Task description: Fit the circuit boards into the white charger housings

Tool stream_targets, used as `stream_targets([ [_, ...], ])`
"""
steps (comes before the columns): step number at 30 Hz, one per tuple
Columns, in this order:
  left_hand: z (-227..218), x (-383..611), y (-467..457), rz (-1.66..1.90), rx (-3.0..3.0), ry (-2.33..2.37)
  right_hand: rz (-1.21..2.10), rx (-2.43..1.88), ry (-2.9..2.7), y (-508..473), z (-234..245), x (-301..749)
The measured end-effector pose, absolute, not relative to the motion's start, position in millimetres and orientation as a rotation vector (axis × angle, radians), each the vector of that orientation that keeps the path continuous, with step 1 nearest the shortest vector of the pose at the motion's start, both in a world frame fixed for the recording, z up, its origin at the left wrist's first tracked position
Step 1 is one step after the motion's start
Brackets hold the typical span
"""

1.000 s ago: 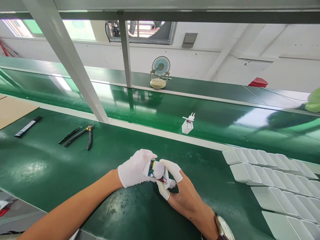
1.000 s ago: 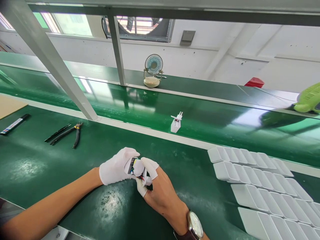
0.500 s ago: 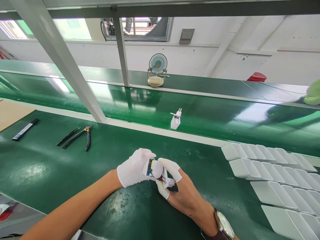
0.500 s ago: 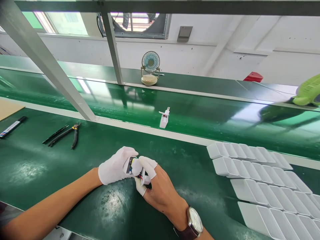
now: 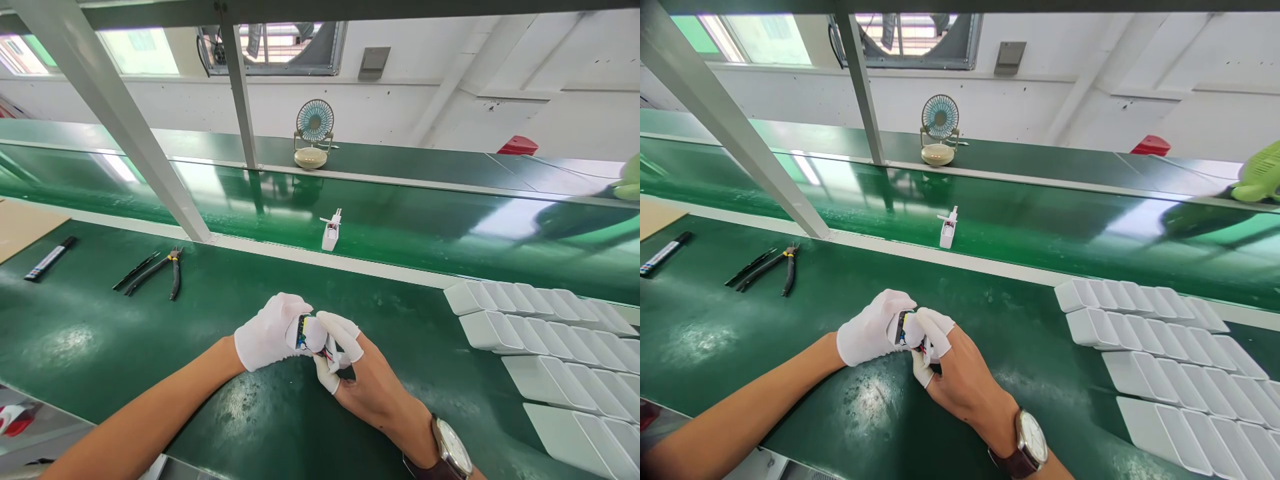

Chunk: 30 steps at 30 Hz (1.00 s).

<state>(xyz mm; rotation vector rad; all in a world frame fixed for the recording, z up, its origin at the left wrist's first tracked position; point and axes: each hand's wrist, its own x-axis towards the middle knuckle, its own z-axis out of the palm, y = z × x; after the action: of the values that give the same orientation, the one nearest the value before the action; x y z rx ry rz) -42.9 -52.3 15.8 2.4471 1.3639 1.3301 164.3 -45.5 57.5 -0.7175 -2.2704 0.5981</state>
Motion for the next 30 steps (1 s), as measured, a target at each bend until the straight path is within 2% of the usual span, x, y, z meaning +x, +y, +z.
stream_targets([
  [15, 12.2, -44.6, -51.7, 1.361, 2.464, 1.339, 0.498, -0.695, -2.292, -45.5, 54.8, 166.1],
  [30, 19.2, -38.0, -49.7, 1.409, 2.504, 1.351, 0.565, -0.733, -2.346, -45.1, 58.6, 163.2],
])
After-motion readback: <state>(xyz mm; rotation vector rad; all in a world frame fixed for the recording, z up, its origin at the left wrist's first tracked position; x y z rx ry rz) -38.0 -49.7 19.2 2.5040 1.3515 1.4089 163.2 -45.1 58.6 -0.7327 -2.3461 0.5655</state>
